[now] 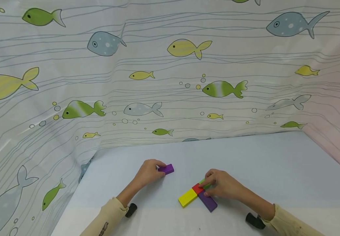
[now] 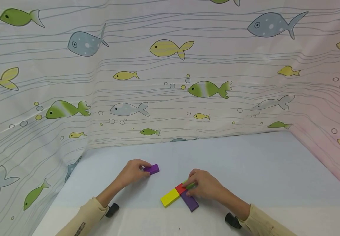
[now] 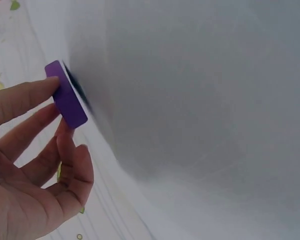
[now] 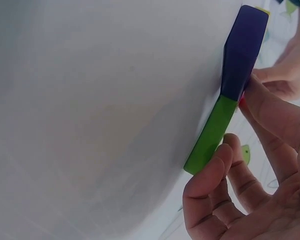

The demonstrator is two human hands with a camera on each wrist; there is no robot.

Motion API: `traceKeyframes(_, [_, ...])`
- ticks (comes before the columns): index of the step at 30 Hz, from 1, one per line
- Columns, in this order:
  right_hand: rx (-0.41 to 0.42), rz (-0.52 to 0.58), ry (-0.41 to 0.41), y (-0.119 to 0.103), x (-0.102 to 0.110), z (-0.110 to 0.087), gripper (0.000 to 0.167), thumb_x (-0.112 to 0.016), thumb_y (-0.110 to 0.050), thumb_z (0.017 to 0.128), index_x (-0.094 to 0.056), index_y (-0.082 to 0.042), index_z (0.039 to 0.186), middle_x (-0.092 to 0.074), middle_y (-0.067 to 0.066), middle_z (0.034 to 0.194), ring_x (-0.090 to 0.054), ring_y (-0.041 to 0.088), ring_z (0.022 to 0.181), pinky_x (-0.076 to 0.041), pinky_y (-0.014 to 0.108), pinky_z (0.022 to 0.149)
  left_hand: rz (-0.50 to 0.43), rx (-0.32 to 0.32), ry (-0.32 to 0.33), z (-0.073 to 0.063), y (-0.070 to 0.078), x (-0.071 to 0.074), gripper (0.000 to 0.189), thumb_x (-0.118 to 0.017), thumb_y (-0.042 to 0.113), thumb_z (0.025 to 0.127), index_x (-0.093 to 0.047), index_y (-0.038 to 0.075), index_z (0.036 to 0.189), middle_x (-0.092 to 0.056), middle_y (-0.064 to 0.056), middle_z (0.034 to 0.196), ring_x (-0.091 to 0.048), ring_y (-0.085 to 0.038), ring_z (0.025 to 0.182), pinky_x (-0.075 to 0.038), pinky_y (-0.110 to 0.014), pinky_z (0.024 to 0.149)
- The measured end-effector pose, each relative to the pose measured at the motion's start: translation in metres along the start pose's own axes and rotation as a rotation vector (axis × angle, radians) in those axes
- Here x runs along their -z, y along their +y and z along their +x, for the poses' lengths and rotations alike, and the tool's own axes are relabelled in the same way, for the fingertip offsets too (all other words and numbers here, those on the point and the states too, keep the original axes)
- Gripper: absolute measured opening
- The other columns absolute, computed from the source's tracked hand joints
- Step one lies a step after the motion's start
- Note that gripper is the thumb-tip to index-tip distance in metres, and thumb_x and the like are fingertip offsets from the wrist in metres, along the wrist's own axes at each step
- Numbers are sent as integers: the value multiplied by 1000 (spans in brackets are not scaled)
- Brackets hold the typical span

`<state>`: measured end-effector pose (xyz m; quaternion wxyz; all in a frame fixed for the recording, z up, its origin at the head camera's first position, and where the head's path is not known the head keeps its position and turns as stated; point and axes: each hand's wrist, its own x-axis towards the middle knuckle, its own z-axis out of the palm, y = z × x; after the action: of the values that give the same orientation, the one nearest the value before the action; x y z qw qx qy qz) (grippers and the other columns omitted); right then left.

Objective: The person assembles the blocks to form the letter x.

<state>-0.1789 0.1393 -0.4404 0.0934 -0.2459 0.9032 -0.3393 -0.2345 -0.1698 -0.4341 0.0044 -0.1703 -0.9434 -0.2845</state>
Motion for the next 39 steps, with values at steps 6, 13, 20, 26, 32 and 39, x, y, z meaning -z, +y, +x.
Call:
traceKeyframes(6, [15,4,-3,1,0,0,27,-85,-22,77,-80,-23,103,-56,-7,102,-52,16,91,-48,32,76,-37,-4,-73,2,4,2,29,-79,9,80,-76,7,109,-69,-2,95,-53,-14,76,-45,-28,62])
traceKeyframes(13, [15,8,-11,1,1,1,26,-85,-24,77,-80,-24,103,-56,-7,102,-52,16,91,-49,33,77,-66,-79,-145,3,10,2,27,-80,11,80,-77,10,107,-71,0,100,-54,-16,82,-45,-29,68])
traceKeyframes(20, [17,0,-6,1,1,2,26,-85,-24,77,-80,-24,102,-56,-6,103,-51,15,91,-48,33,77,-71,-144,-212,6,17,-2,25,-80,13,82,-78,12,106,-72,2,100,-58,-18,86,-47,-28,72])
traceKeyframes(26, [22,-8,-2,1,0,3,25,-85,-23,77,-80,-23,102,-57,-7,101,-52,15,91,-49,33,77,-62,-192,-255,8,21,-5,23,-81,12,82,-78,13,104,-72,5,100,-60,-18,92,-47,-31,79])
traceKeyframes(32, [15,-15,-4,1,0,3,25,-85,-24,77,-80,-24,101,-57,-6,102,-52,15,91,-49,34,77,-55,-244,-282,7,26,-5,22,-80,11,82,-78,12,103,-73,4,100,-62,-17,93,-49,-31,81])
traceKeyframes(39, [31,-14,-6,1,1,2,24,-85,-24,78,-80,-23,101,-57,-6,101,-52,15,90,-49,34,77,-66,-283,-316,7,31,-7,21,-80,11,82,-78,13,103,-73,5,100,-62,-14,93,-51,-32,83])
